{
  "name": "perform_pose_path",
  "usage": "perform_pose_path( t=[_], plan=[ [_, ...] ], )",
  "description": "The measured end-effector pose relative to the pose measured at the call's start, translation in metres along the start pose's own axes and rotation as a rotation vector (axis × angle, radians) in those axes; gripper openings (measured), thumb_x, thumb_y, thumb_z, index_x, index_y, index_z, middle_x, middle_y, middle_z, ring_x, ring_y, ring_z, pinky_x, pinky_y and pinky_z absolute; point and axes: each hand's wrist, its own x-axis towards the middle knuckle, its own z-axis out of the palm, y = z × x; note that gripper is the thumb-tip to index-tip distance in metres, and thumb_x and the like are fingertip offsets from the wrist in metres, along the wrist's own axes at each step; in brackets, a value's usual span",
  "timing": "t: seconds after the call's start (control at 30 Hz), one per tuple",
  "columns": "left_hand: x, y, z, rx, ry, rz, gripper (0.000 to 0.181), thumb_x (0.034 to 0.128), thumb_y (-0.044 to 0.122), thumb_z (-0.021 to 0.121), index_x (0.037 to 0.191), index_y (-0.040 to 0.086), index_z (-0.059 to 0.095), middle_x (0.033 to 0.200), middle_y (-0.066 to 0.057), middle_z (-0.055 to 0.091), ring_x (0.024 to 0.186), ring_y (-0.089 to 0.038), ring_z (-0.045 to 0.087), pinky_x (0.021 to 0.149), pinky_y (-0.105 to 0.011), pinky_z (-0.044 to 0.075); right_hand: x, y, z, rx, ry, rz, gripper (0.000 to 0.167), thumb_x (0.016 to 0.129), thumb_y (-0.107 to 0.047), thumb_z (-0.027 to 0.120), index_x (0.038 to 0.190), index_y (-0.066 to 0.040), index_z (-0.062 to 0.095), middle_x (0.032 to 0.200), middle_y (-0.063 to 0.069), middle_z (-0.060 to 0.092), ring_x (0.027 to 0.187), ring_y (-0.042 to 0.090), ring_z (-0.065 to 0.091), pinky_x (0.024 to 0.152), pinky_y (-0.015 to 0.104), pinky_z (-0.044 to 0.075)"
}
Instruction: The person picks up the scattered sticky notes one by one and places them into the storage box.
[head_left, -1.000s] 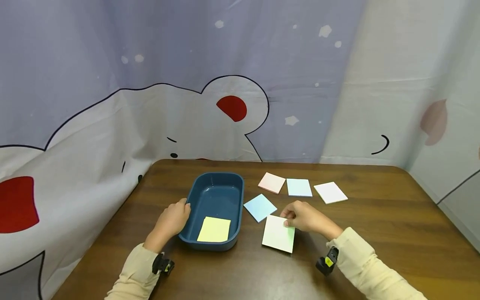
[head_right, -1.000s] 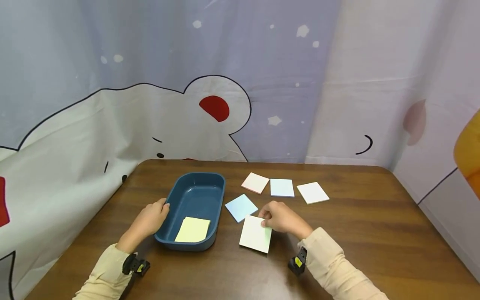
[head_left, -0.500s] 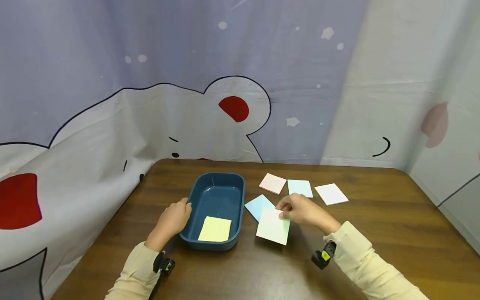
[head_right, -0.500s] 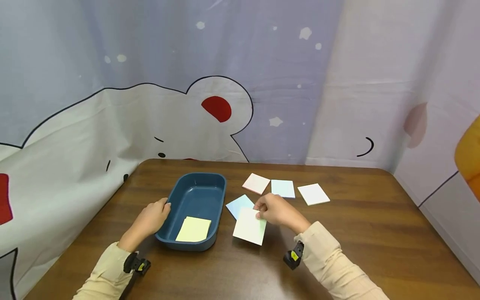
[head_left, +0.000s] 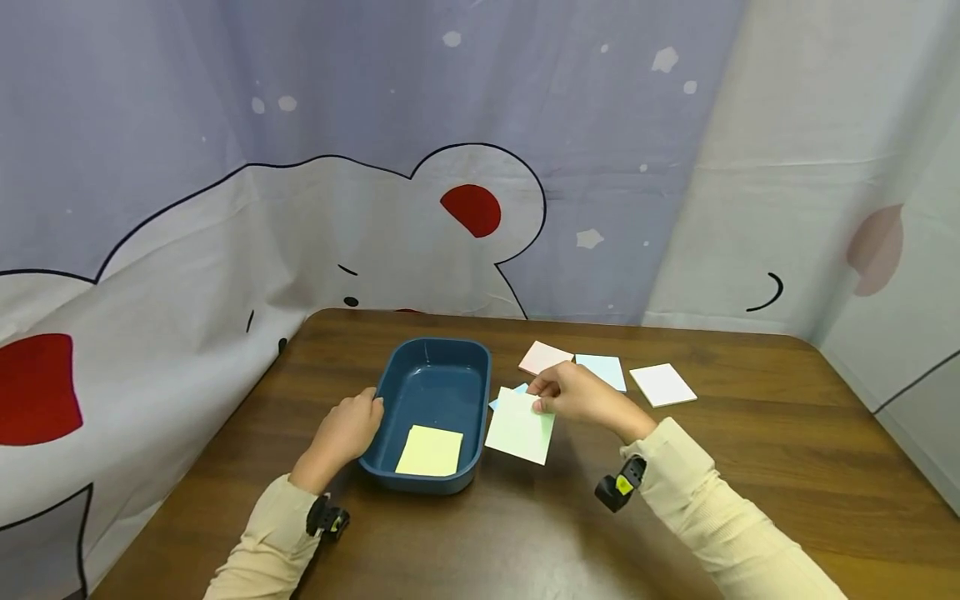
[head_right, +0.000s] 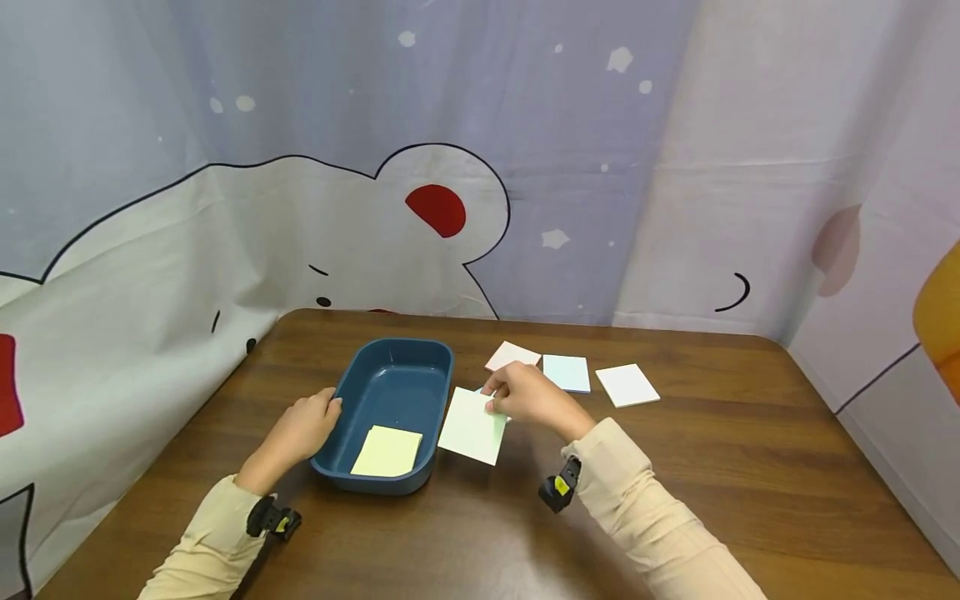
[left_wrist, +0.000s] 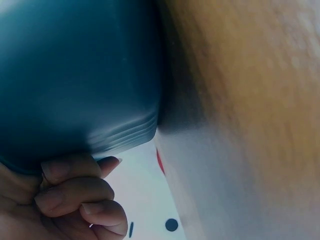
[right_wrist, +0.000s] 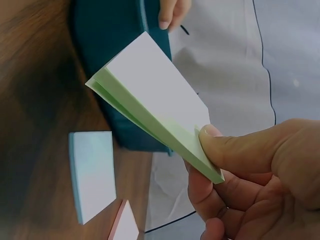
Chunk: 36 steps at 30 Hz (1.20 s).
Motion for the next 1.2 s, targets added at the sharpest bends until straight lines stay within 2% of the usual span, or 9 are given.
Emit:
perform_pose_path(
  t=[0.27, 0.5, 0.73, 0.97, 1.2],
  plan=[
    [0.0, 0.0, 0.001, -0.001, 0.011, 0.004, 0.045, 0.1029, 0.022, 0.036, 0.134, -0.01, 0.047, 0.123, -0.029, 0.06, 0.103, -0.044, 0.062, 0.086, -0.056, 0.05, 0.011, -0.019, 0.002, 0.049, -0.012, -0.003, 0.012, 0.086, -0.004, 0.068, 0.095, 0.003, 0.071, 0.086, 0.009, 0.072, 0.075, 0.012, 0.064, 0.067, 0.024, 0.05],
    [0.0, 0.0, 0.0, -0.01, 0.012, 0.003, 0.046, 0.103, 0.021, 0.036, 0.134, -0.01, 0.046, 0.125, -0.029, 0.059, 0.104, -0.044, 0.062, 0.086, -0.056, 0.05, 0.023, -0.03, 0.008, 0.006, -0.004, -0.014, 0.013, 0.085, -0.006, 0.07, 0.096, 0.001, 0.072, 0.086, 0.008, 0.073, 0.077, 0.013, 0.064, 0.068, 0.026, 0.051],
    [0.0, -0.002, 0.002, -0.015, 0.021, 0.008, 0.046, 0.1029, 0.022, 0.036, 0.135, -0.01, 0.046, 0.125, -0.029, 0.059, 0.104, -0.043, 0.062, 0.086, -0.055, 0.05, 0.037, -0.037, 0.021, 0.018, -0.018, 0.006, 0.012, 0.085, -0.007, 0.07, 0.095, -0.002, 0.073, 0.086, 0.007, 0.073, 0.077, 0.013, 0.064, 0.068, 0.026, 0.051],
    [0.001, -0.003, 0.003, -0.012, 0.031, 0.013, 0.046, 0.1026, 0.022, 0.037, 0.135, -0.01, 0.046, 0.126, -0.029, 0.058, 0.106, -0.044, 0.062, 0.087, -0.056, 0.049, 0.051, -0.05, 0.032, 0.039, -0.036, 0.037, 0.016, 0.087, -0.01, 0.069, 0.101, -0.002, 0.072, 0.094, 0.008, 0.072, 0.085, 0.016, 0.066, 0.075, 0.03, 0.054],
    [0.0, -0.002, 0.003, -0.007, 0.032, 0.016, 0.044, 0.1025, 0.021, 0.037, 0.133, -0.01, 0.048, 0.123, -0.029, 0.06, 0.102, -0.044, 0.063, 0.085, -0.055, 0.05, 0.059, -0.063, 0.044, 0.048, -0.053, 0.015, 0.016, 0.087, -0.01, 0.07, 0.1, -0.002, 0.072, 0.096, 0.009, 0.072, 0.087, 0.018, 0.067, 0.072, 0.028, 0.054]
  ],
)
